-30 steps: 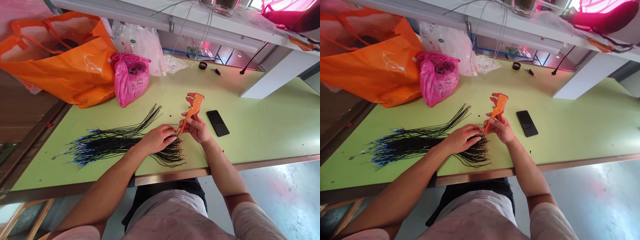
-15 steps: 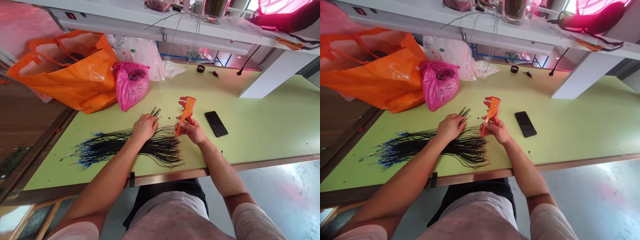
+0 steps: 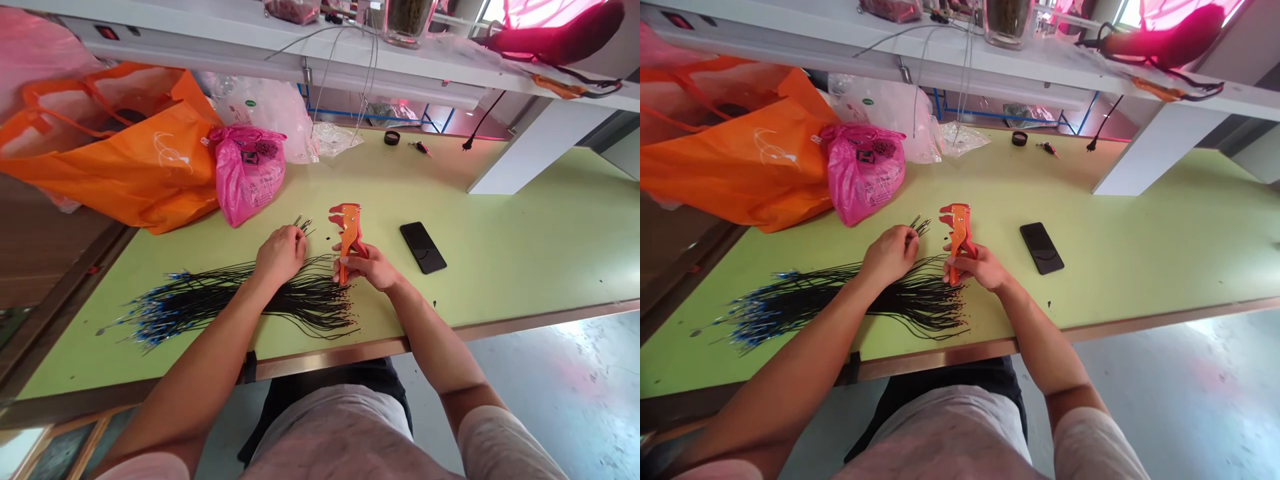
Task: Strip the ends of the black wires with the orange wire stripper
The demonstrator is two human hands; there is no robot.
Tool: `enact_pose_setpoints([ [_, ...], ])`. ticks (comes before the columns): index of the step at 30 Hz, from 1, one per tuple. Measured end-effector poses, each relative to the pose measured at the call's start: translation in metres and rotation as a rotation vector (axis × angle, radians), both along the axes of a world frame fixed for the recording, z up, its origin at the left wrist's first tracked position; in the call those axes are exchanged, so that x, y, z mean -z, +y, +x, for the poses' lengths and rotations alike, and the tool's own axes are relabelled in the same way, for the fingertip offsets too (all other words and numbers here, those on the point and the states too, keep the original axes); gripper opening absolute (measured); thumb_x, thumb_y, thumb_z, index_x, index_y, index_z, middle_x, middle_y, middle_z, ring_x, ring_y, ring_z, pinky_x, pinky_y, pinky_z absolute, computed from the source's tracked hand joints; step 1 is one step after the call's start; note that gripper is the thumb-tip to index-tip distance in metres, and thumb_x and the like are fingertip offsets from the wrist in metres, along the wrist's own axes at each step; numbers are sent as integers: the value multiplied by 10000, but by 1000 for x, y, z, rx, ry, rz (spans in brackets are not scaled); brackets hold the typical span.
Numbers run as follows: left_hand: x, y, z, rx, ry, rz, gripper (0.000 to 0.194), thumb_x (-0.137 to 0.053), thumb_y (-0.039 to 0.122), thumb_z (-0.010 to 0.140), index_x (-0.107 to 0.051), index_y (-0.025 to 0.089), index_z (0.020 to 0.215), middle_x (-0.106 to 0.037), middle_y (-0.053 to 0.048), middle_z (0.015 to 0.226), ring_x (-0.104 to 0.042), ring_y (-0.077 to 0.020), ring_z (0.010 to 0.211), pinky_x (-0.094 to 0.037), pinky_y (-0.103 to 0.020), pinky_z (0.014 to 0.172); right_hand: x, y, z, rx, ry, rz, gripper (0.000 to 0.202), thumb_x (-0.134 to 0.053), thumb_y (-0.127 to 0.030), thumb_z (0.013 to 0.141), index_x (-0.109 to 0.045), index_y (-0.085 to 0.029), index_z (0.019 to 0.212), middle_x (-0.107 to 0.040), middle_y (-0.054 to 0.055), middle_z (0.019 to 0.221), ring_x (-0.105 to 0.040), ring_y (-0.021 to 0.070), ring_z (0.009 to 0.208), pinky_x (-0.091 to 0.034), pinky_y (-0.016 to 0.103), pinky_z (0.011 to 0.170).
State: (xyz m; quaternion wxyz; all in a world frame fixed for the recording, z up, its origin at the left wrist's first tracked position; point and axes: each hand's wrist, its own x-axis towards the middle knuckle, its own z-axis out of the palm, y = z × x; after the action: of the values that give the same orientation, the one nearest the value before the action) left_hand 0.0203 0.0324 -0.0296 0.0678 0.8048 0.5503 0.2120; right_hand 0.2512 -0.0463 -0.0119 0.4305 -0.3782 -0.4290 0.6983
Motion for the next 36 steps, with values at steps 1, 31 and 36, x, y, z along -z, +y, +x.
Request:
enact_pose_setpoints([
  [1, 0, -5, -2, -14, -86, -33, 240, -453, 341, 990, -628, 198, 1070, -760, -138, 994, -717, -299, 917, -532, -394, 816, -1, 0, 0, 2, -3, 6, 480, -846, -366, 806, -617, -176, 1183, -755, 40, 842, -781, 217, 713, -630, 307, 623],
  [31, 18, -19, -20, 154, -756, -727, 386, -722, 560, 836, -615, 210, 960, -778, -69, 857, -768, -219, 697, -597, -327, 599, 7, 7, 7, 192, -24, 16, 497, -847, -394, 791, -618, -190, 1182, -760, 33, 857, -782, 222, 734, -638, 347, 677],
  [36, 19, -19, -20, 180, -767, -574, 426, -693, 581, 862, -671, 209, 1068, -796, -78, 904, -791, -241, 864, -632, -402, 849, 6, 5, 9, 127, -26, 3, 480, -833, -372, 820, -610, -191, 1204, -771, 45, 883, -789, 227, 751, -637, 340, 669],
])
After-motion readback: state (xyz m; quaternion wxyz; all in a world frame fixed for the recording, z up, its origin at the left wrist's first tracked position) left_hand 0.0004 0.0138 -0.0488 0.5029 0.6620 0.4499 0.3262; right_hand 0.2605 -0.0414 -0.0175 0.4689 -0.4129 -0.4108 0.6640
